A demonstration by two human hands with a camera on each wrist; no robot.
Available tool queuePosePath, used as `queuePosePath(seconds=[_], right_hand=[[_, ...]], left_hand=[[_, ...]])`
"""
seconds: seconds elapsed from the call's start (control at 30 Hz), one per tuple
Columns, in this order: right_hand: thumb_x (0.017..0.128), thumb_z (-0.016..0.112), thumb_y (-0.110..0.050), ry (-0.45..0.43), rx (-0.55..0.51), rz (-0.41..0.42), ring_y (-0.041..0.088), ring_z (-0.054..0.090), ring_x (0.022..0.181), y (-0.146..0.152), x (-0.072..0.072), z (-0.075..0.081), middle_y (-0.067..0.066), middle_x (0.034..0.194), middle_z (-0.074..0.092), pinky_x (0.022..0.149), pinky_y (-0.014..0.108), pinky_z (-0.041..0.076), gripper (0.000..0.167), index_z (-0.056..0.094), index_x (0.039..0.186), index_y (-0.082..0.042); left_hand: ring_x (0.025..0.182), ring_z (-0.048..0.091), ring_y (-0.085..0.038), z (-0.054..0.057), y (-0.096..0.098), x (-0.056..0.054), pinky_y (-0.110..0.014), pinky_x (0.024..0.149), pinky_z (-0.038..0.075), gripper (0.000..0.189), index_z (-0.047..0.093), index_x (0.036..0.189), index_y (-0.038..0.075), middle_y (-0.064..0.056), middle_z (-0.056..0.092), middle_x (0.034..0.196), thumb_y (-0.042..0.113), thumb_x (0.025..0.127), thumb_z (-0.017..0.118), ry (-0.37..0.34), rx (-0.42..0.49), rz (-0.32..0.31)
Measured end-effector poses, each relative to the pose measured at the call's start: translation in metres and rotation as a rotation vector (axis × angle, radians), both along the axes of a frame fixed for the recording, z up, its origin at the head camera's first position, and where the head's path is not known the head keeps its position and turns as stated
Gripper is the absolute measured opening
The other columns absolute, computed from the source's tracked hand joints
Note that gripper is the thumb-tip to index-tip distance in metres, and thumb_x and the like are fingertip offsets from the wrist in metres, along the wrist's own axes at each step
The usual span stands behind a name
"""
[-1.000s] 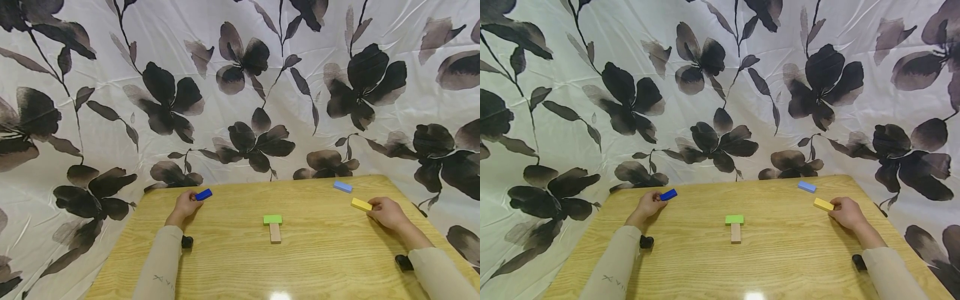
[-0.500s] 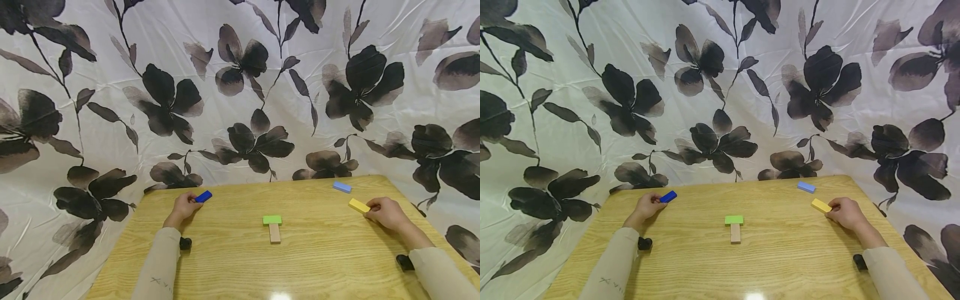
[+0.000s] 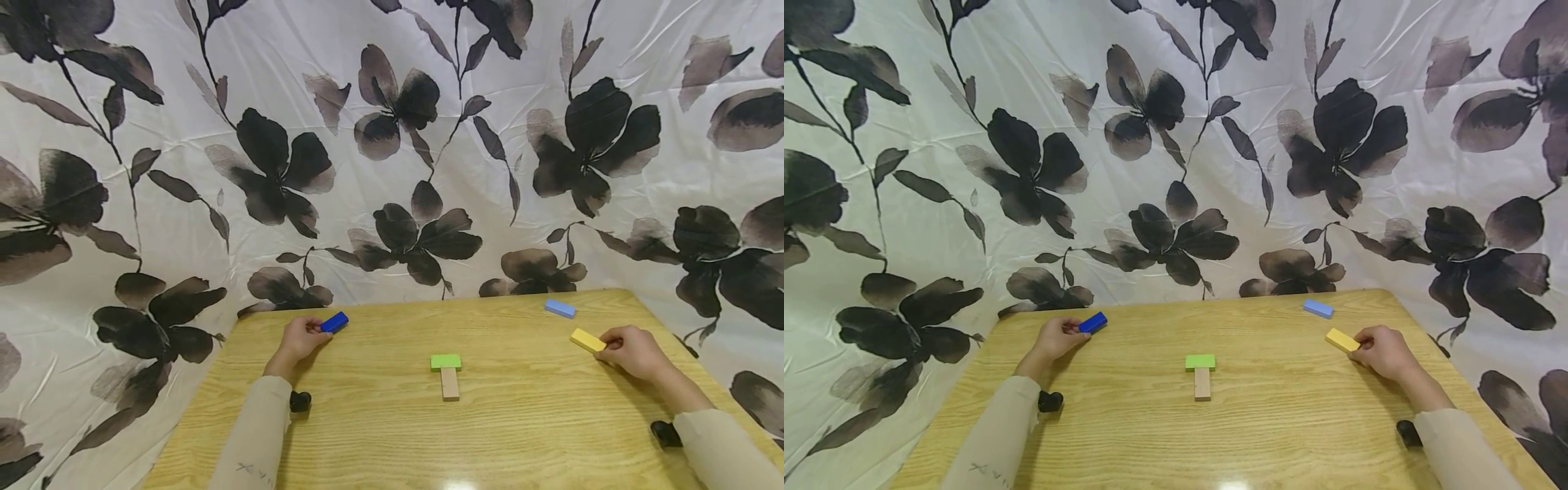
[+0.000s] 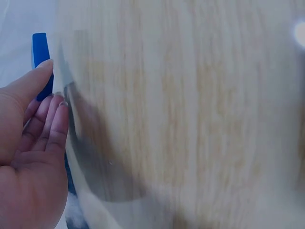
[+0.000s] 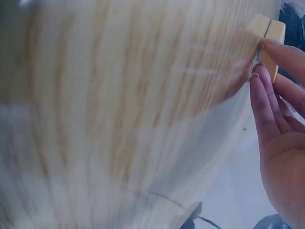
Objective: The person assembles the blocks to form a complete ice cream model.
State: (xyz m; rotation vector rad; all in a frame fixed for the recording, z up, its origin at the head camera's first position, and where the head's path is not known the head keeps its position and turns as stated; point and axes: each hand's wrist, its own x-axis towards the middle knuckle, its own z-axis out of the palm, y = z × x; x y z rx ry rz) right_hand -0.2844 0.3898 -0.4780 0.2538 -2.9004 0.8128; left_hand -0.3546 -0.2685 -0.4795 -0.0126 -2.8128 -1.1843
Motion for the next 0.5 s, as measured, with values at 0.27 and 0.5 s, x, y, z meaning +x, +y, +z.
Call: queuePosePath(seconds=[0.27,0.5], right_hand=[[0.082,0.081,-0.010,-0.013,-0.005,0.017,0.017,0.060,0.075,-0.0015,0.0017,0.0023,0.009,0.085,0.071,0.063,0.027,0.048,0.032,0.071,0.101,0.013],[0.082,0.083,-0.011,-0.003,-0.005,0.033,0.014,0.059,0.075,-0.0036,0.0023,0.0024,0.007,0.085,0.071,0.063,0.025,0.048,0.032,0.072,0.101,0.012]], left_hand=[[0.087,0.061,-0.025,0.0027,-0.0006,0.0001,-0.030,0.077,0.051,0.034,0.067,0.114,-0.011,-0.016,0.066,0.095,0.009,0.089,0.079,0.007,0.008,-0.006],[0.085,0.060,-0.022,0.0030,-0.0025,0.0007,-0.025,0.073,0.049,0.031,0.068,0.111,-0.009,-0.013,0.067,0.092,0.008,0.088,0.081,0.025,0.014,-0.054]])
